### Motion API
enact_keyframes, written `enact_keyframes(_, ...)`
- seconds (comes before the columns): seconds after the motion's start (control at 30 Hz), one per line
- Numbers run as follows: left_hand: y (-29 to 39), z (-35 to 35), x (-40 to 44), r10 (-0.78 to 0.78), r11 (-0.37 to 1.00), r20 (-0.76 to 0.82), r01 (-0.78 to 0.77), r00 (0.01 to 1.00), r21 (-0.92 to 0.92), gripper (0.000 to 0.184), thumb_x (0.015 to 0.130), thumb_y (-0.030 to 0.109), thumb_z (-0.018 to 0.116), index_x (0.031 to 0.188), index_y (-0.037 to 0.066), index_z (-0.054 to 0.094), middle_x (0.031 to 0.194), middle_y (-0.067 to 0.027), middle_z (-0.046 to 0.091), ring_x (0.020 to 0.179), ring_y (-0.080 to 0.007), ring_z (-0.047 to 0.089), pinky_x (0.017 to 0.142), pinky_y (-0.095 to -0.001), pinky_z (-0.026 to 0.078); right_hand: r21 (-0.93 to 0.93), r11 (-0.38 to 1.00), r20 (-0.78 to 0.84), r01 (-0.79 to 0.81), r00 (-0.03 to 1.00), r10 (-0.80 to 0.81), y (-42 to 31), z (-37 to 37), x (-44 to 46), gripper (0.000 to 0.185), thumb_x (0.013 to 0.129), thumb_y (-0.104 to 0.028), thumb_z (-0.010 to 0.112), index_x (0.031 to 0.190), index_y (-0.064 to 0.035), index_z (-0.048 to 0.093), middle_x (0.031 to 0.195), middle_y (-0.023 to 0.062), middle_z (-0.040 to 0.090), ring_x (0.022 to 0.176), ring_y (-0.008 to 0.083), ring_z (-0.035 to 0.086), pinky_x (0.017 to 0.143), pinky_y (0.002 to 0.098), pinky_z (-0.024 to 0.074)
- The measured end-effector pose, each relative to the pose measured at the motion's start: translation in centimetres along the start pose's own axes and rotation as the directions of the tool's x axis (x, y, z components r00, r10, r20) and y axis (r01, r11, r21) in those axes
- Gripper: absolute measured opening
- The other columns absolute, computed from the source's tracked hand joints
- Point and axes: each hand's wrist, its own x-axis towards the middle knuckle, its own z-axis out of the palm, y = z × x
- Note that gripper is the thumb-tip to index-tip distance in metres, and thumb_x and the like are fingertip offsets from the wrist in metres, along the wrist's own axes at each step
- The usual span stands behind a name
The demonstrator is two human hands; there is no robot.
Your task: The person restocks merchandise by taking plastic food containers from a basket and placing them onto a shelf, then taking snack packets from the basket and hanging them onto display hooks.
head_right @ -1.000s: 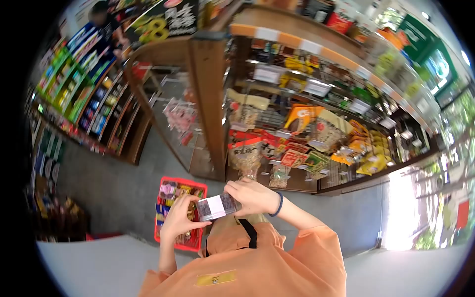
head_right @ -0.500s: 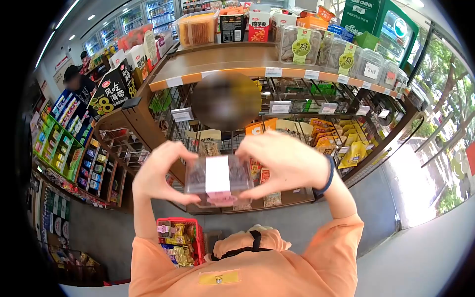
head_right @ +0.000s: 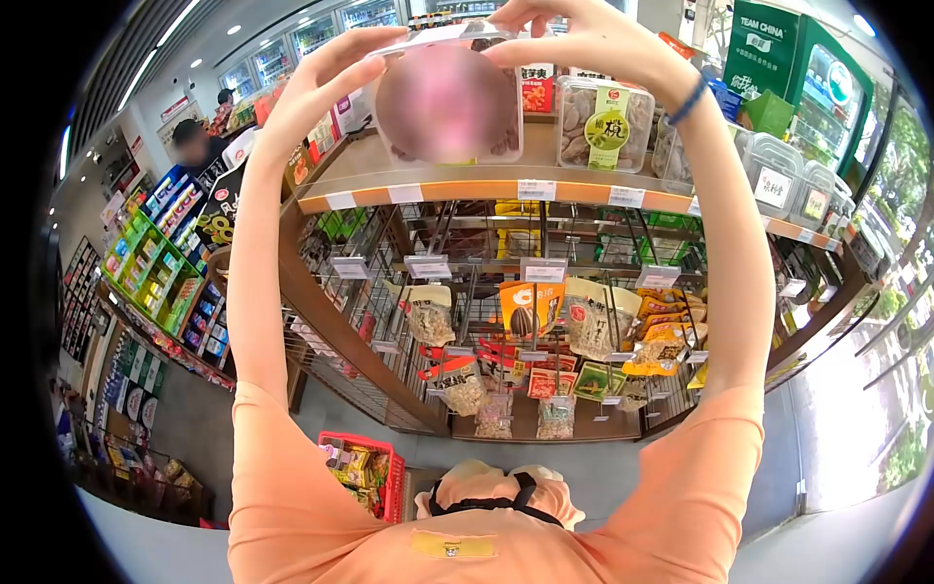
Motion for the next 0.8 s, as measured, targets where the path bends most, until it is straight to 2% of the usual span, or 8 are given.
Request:
enact_keyframes(0.03, -0.7, 0.3, 0.6, -0.02, 1.0, -0.009, 0.021, 1.0, 0.018, 0.042, 0.081, 0.032, 0.055, 0.115, 0.008, 0.052, 0.112, -0.0053, 0.054, 0.106, -0.0146, 0.048, 0.092, -0.0292, 0.036, 0.005, 1.0, 0.001, 0.003, 1.0, -0.003, 0.7, -0.1, 0.5, 0.054, 0.07, -0.033, 0.069, 0.111, -0.0035, 0.05, 0.098, 0.0079, 0.055, 0.094, 0.0162, 0.049, 0.082, 0.0266, 0.0391)
enact_keyframes(0.1, -2.6, 1.1, 1.4, -0.052, 0.998, -0.011, 0.052, 0.999, 0.037, 0.042, 0.082, 0.032, 0.055, 0.116, 0.008, 0.052, 0.113, -0.0052, 0.054, 0.107, -0.0147, 0.048, 0.092, -0.0294, 0.036, 0.005, 0.997, 0.012, -0.077, 0.997, 0.077, 2.6, 0.5, 1.6, 0.051, 0.066, -0.042, 0.07, 0.098, -0.0025, 0.06, 0.09, 0.0052, 0.058, 0.089, 0.0146, 0.05, 0.079, 0.0245, 0.0387)
enact_keyframes(0.17, -4.7, 1.9, 2.3, -0.027, 0.997, 0.029, 0.025, 0.999, 0.067, 0.056, 0.074, 0.053, 0.058, 0.113, 0.013, 0.055, 0.102, -0.0063, 0.06, 0.098, -0.0166, 0.055, 0.08, -0.0303, 0.043, 0.045, 0.999, 0.023, -0.014, 1.0, 0.013, 5.7, 1.3, 2.5, 0.059, 0.064, -0.044, 0.071, 0.103, -0.0009, 0.056, 0.088, 0.0068, 0.059, 0.083, 0.0152, 0.054, 0.074, 0.0252, 0.042)
enact_keyframes(0.23, -6.1, 2.4, 2.8, -0.106, 0.993, 0.097, 0.099, 0.99, 0.07, 0.062, 0.07, 0.056, 0.06, 0.114, 0.013, 0.053, 0.102, -0.0085, 0.06, 0.098, -0.019, 0.055, 0.081, -0.0313, 0.043, -0.153, 0.984, 0.045, 0.095, 0.995, -0.089, 7.9, 2.1, 3.2, 0.053, 0.069, -0.043, 0.066, 0.104, -0.0042, 0.058, 0.099, 0.0058, 0.058, 0.094, 0.0168, 0.051, 0.082, 0.0295, 0.0381)
enact_keyframes(0.3, -5.9, 3.0, 3.0, -0.188, 0.982, 0.162, 0.184, 0.969, 0.041, 0.064, 0.07, 0.056, 0.06, 0.115, 0.011, 0.052, 0.106, -0.0095, 0.058, 0.1, -0.0201, 0.054, 0.083, -0.0318, 0.043, -0.199, 0.977, 0.066, 0.079, 0.996, -0.067, 8.9, 2.2, 3.3, 0.055, 0.07, -0.044, 0.065, 0.107, -0.0053, 0.058, 0.106, 0.0084, 0.057, 0.099, 0.0188, 0.051, 0.085, 0.0302, 0.0387)
enact_keyframes(0.37, -6.9, 3.4, 3.4, -0.149, 0.989, 0.17, 0.147, 0.974, 0.028, 0.065, 0.07, 0.056, 0.06, 0.115, 0.009, 0.052, 0.107, -0.0097, 0.057, 0.1, -0.0204, 0.053, 0.084, -0.0319, 0.043, -0.089, 0.994, 0.157, 0.061, 0.987, -0.046, 9.7, 2.2, 3.6, 0.053, 0.07, -0.043, 0.066, 0.106, -0.005, 0.058, 0.105, 0.0087, 0.057, 0.098, 0.019, 0.051, 0.086, 0.0318, 0.0392)
enact_keyframes(0.7, -8.4, 4.8, 3.8, -0.119, 0.993, 0.232, 0.114, 0.965, 0.037, 0.062, 0.072, 0.055, 0.059, 0.111, 0.007, 0.055, 0.109, -0.0096, 0.056, 0.103, -0.0184, 0.051, 0.088, -0.03, 0.039, -0.096, 0.995, 0.215, -0.004, 0.976, 0.025, 10.9, 2.9, 3.3, 0.052, 0.07, -0.043, 0.066, 0.102, -0.0035, 0.059, 0.099, 0.0088, 0.057, 0.095, 0.0188, 0.051, 0.084, 0.0312, 0.0397)
enact_keyframes(0.8, -8.6, 4.8, 3.9, -0.107, 0.994, 0.238, 0.103, 0.965, 0.027, 0.062, 0.072, 0.055, 0.058, 0.112, 0.008, 0.055, 0.107, -0.0076, 0.057, 0.1, -0.0161, 0.051, 0.083, -0.0284, 0.041, -0.221, 0.975, 0.194, -0.018, 0.979, 0.062, 10.5, 3.1, 3.3, 0.052, 0.07, -0.044, 0.066, 0.103, -0.0043, 0.059, 0.098, 0.0079, 0.057, 0.094, 0.0177, 0.051, 0.083, 0.0305, 0.0399)
